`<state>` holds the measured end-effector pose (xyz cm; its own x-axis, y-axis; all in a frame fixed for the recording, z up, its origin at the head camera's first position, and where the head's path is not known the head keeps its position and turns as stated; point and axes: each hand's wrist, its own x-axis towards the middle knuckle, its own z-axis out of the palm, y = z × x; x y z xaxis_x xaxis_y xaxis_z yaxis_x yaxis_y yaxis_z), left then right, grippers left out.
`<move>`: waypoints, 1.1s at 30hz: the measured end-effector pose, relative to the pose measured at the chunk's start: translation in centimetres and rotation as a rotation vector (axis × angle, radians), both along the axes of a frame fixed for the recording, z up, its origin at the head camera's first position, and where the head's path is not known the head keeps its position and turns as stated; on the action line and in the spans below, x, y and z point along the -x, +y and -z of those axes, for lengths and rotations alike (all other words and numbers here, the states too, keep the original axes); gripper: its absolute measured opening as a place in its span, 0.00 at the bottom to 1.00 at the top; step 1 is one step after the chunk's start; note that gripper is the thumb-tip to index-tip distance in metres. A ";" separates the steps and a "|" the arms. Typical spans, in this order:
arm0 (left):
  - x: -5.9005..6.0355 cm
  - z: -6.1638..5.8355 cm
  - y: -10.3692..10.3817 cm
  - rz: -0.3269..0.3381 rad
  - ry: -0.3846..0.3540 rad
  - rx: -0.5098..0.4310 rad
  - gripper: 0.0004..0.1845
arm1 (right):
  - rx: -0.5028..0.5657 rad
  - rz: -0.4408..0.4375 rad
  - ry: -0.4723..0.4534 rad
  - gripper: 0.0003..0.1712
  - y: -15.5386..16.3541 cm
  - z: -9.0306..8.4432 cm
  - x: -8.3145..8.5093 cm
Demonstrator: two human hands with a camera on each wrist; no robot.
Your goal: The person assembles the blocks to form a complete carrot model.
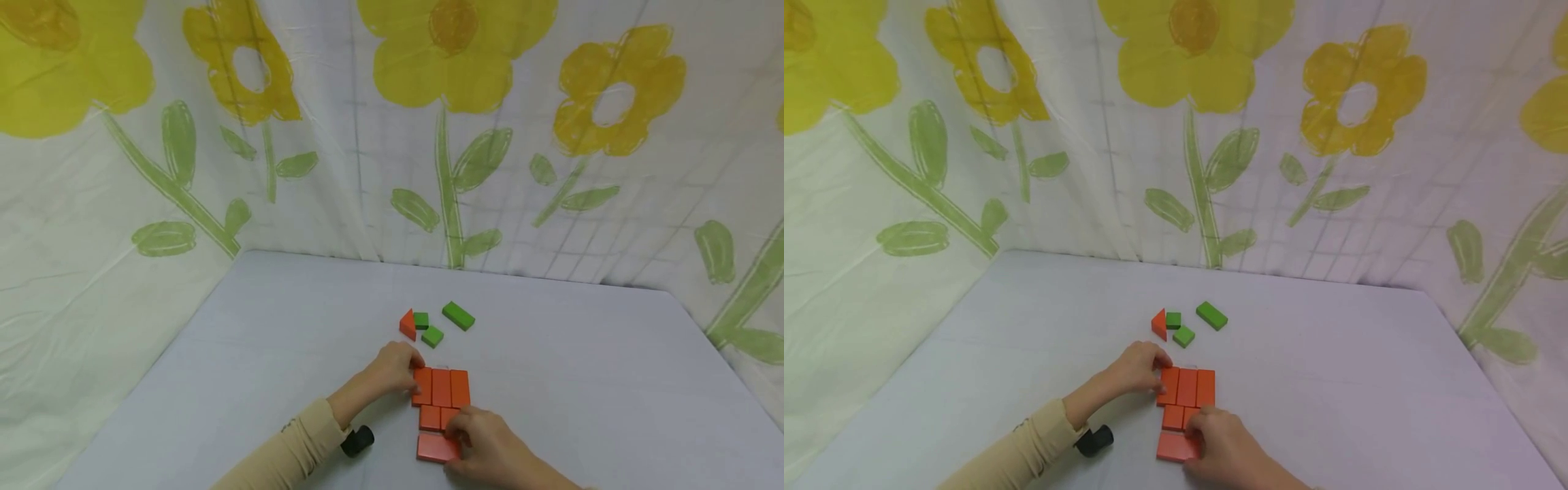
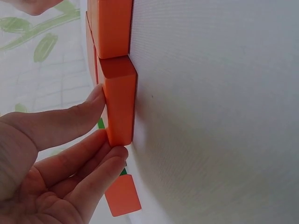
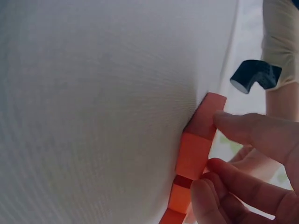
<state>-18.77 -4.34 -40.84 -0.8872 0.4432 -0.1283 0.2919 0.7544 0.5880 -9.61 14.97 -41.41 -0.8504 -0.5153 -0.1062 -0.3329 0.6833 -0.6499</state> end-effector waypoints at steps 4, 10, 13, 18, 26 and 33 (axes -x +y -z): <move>0.0 0.0 0.0 -0.002 -0.002 0.005 0.19 | -0.016 0.001 0.014 0.13 -0.2 -0.1 0.1; 0.1 -0.1 0.0 0.001 0.001 0.010 0.19 | -0.036 0.025 0.010 0.13 -0.3 -0.2 0.4; 0.1 -0.1 0.0 0.003 0.002 0.014 0.19 | -0.043 0.037 0.017 0.13 -0.3 -0.2 0.4; 0.0 -0.1 0.0 -0.005 -0.009 0.006 0.19 | -0.053 0.057 0.032 0.13 -0.5 -0.1 0.4; 0.0 0.0 0.0 -0.005 -0.005 0.000 0.19 | -0.059 0.075 0.047 0.13 -0.6 0.0 0.3; -0.1 -0.1 0.0 -0.011 -0.021 -0.001 0.18 | -0.049 0.110 0.035 0.14 -0.6 -0.1 0.2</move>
